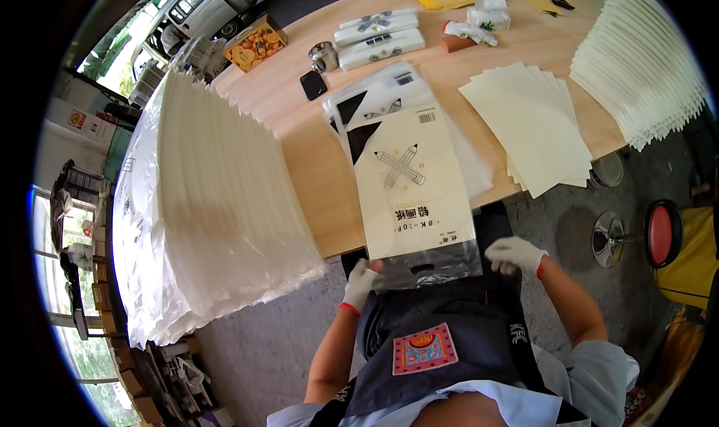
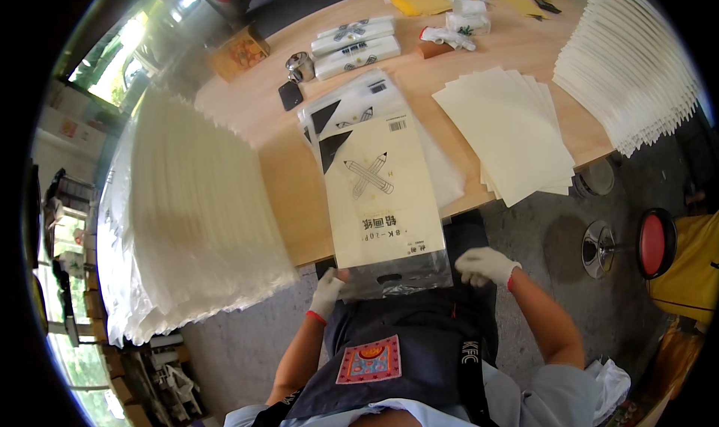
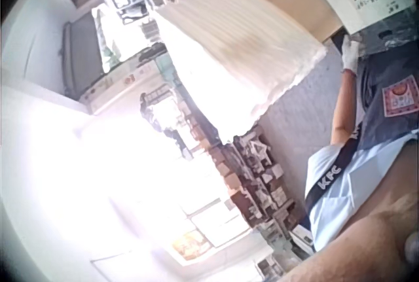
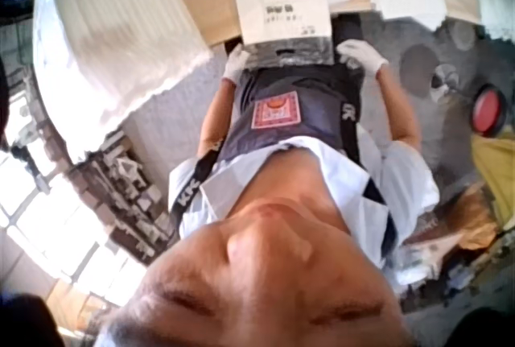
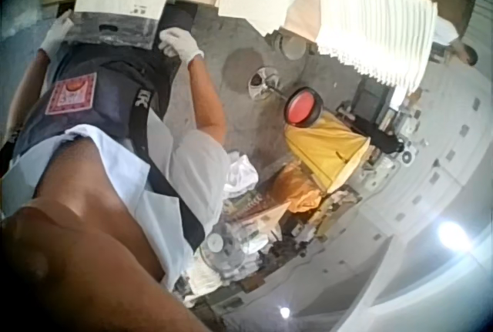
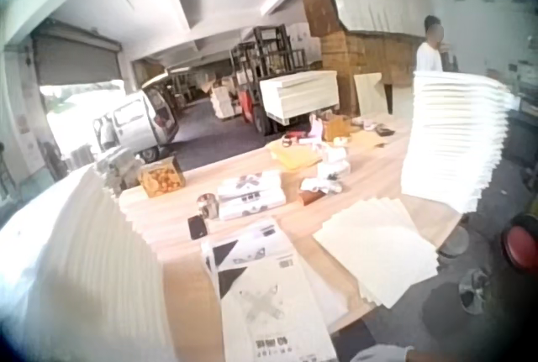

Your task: The person repeatedly takes stacks of white paper from a large plastic-wrapped bundle on the table, places them into a clear plastic bag, and then sets the bagged stack aside. The process is repeated continuously with multiple stacks of paper throughout the clip.

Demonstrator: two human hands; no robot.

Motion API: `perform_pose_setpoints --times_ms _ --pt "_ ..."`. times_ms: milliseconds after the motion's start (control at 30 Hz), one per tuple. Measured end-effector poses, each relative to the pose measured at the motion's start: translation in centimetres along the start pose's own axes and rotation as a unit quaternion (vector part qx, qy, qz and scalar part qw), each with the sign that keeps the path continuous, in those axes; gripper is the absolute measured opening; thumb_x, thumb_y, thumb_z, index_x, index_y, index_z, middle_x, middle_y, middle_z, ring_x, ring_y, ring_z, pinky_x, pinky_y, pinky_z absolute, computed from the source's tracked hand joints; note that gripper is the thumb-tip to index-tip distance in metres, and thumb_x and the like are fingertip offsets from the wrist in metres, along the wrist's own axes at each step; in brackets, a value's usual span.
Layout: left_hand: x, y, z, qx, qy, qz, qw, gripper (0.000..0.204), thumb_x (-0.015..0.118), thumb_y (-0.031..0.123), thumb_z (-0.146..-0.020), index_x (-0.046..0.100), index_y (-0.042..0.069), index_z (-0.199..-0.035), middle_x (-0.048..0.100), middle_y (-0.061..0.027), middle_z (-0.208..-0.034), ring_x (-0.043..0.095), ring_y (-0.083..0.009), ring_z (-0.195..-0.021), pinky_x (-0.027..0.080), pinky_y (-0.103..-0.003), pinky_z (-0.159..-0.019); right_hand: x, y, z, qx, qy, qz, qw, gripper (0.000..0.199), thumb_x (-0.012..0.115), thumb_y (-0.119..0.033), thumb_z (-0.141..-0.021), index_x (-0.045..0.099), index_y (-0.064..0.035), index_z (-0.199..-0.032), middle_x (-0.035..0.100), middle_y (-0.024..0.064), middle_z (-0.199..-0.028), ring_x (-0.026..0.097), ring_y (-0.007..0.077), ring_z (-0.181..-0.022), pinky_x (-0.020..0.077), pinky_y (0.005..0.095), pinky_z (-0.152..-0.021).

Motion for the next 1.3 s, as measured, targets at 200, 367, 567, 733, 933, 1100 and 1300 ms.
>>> perform_pose_setpoints --times_ms 200,367,567,733,933,1100,1300 --pt "1.7 13.8 4.0 0.267 0.050 -0.117 0.955 0.012 0.063 0.016 -0.085 0.058 0.005 -0.085 0.056 -0.0039 -0.061 0.053 -0.0156 -0.049 0.042 -0.030 -0.047 4.3 -1.4 -7.7 -0.132 0.044 -0.240 0.961 0.043 0.053 -0.024 -0.093 0.046 -0.0023 -0.130 0.061 0.0078 -0.112 0.059 0.0151 -0.097 0.0507 0.0276 -0.071" --pt "-2.8 25.7 14.4 0.518 0.130 -0.397 0.746 0.012 0.067 0.010 -0.076 0.055 0.008 -0.078 0.052 -0.0094 -0.059 0.055 -0.0282 -0.051 0.042 -0.038 -0.046 13.0 -11.6 -7.3 -0.241 -0.231 -0.415 0.846 0.050 0.053 -0.024 -0.093 0.035 -0.0018 -0.135 0.048 0.0101 -0.133 0.052 0.0201 -0.116 0.0447 0.0322 -0.096" --pt "-14.0 28.9 24.2 0.575 0.526 -0.104 0.618 0.021 0.045 0.007 -0.089 0.061 -0.004 -0.098 0.060 -0.0032 -0.078 0.040 -0.0027 -0.052 0.031 -0.020 -0.044 17.6 -33.9 -1.4 -0.417 -0.278 -0.186 0.845 0.038 0.057 -0.027 -0.091 0.055 -0.0003 -0.118 0.059 0.0073 -0.115 0.057 0.0157 -0.104 0.0479 0.0282 -0.088" --pt "-25.8 30.6 25.3 0.491 0.565 -0.087 0.658 0.027 0.041 0.006 -0.087 0.062 -0.002 -0.102 0.055 0.0016 -0.075 0.039 -0.0013 -0.057 0.027 -0.018 -0.048 23.9 -45.8 1.3 -0.489 -0.188 0.054 0.850 0.042 0.059 -0.045 -0.086 0.060 -0.0049 -0.073 0.059 0.0060 -0.061 0.049 0.0109 -0.044 0.0414 0.0241 -0.045" --pt "-32.5 20.1 21.5 0.382 0.529 -0.147 0.744 0.021 0.050 0.021 -0.093 0.059 0.003 -0.090 0.047 0.0056 -0.070 0.035 -0.0036 -0.052 0.024 -0.019 -0.045 26.5 -45.1 2.9 -0.429 -0.141 0.177 0.875 0.048 0.059 -0.051 -0.084 0.062 -0.0053 -0.072 0.058 0.0041 -0.057 0.050 0.0098 -0.044 0.0400 0.0240 -0.042" --pt "-24.5 7.6 15.1 0.363 0.562 0.172 0.723 0.019 0.054 0.026 -0.093 0.054 0.008 -0.095 0.043 0.0046 -0.062 0.034 -0.0040 -0.048 0.029 -0.021 -0.042 22.3 -38.3 0.5 -0.412 -0.182 0.106 0.886 0.051 0.051 -0.054 -0.088 0.061 -0.0066 -0.074 0.057 0.0018 -0.058 0.049 0.0082 -0.045 0.0379 0.0220 -0.043" --pt "-5.4 -4.5 3.2 0.112 0.180 0.192 0.958 0.005 0.057 0.012 -0.089 0.057 0.007 -0.088 0.055 0.0000 -0.072 0.049 -0.0080 -0.060 0.041 -0.023 -0.052 15.5 -15.3 -7.9 -0.140 -0.147 0.109 0.973 0.034 0.052 -0.038 -0.091 0.062 -0.0052 -0.088 0.063 0.0059 -0.070 0.053 0.0108 -0.054 0.0450 0.0238 -0.052"
Point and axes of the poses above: each hand's wrist, its own z-axis away from the middle knuckle, its own x-axis out of the palm, y = z × x, the point moved 1 cm from there along -z, towards the middle knuckle
